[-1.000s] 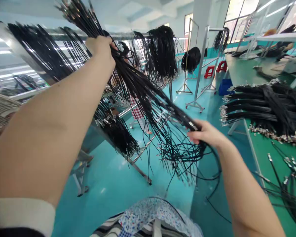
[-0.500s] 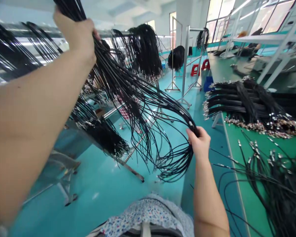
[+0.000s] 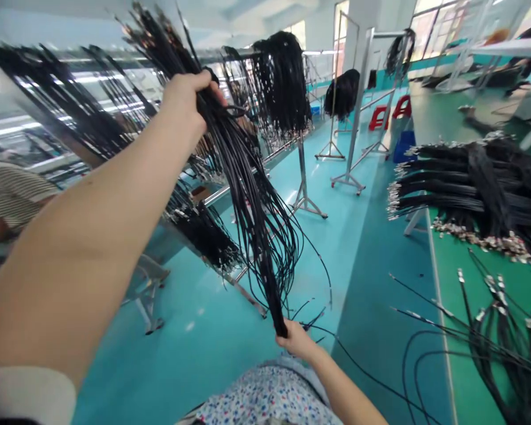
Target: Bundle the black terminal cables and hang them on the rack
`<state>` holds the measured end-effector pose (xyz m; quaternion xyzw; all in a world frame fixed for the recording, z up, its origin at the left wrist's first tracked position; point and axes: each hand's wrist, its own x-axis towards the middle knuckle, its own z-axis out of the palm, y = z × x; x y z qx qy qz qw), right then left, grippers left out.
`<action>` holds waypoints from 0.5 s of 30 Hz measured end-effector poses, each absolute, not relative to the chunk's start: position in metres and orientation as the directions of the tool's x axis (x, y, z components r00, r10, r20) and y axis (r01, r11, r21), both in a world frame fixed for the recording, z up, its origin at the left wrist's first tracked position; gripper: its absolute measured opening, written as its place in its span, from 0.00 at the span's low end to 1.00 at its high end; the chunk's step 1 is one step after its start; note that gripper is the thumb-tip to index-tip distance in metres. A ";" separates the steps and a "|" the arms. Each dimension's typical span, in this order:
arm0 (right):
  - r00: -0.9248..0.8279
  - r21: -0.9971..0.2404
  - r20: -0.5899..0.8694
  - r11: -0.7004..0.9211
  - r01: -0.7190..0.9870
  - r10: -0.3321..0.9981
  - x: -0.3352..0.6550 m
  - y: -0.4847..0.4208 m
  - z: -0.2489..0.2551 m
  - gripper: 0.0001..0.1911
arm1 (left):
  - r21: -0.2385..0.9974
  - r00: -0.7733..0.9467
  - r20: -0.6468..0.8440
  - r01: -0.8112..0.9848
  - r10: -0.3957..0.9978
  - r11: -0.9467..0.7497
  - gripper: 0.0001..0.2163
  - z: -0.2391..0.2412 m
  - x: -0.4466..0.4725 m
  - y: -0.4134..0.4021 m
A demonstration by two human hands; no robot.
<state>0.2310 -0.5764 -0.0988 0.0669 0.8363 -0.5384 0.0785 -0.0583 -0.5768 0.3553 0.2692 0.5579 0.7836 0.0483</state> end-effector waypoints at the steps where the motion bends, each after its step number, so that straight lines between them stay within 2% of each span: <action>1: -0.974 -0.880 -0.223 0.424 0.213 0.028 0.227 -0.576 -0.097 0.19 | 0.907 -0.827 0.366 0.216 0.426 -0.361 0.11 0.355 -0.056 -0.578; 4: -0.982 -0.902 -0.140 0.393 0.179 0.125 0.199 -0.552 -0.062 0.25 | 0.925 -0.778 0.349 0.195 0.523 -0.326 0.10 0.354 -0.048 -0.581; 6: -0.973 -0.957 0.067 0.290 0.000 0.221 0.169 -0.529 -0.021 0.23 | 0.931 -0.784 0.341 0.207 0.519 -0.299 0.11 0.353 -0.040 -0.584; 8: -0.855 -0.942 0.289 0.285 -0.175 0.430 0.135 -0.508 0.025 0.17 | 0.929 -0.793 0.349 0.223 0.500 -0.296 0.11 0.351 -0.031 -0.588; 9: -0.765 -0.929 0.359 0.285 -0.236 0.535 0.119 -0.499 0.047 0.16 | 0.929 -0.787 0.350 0.222 0.509 -0.297 0.11 0.351 -0.027 -0.591; 10: -0.707 -0.917 0.398 0.268 -0.295 0.584 0.104 -0.493 0.067 0.18 | 0.931 -0.771 0.348 0.218 0.534 -0.292 0.11 0.351 -0.022 -0.593; 12: -0.710 -0.896 0.434 0.186 -0.403 0.555 0.079 -0.488 0.099 0.23 | 0.940 -0.712 0.337 0.224 0.616 -0.256 0.11 0.351 -0.013 -0.598; 13: -0.766 -0.892 0.441 0.134 -0.432 0.467 0.069 -0.488 0.110 0.24 | 0.944 -0.676 0.331 0.236 0.658 -0.233 0.12 0.351 -0.010 -0.601; 15: -0.879 -0.904 0.428 0.079 -0.421 0.211 0.056 -0.490 0.126 0.25 | 0.939 -0.612 0.337 0.273 0.715 -0.208 0.12 0.352 -0.005 -0.607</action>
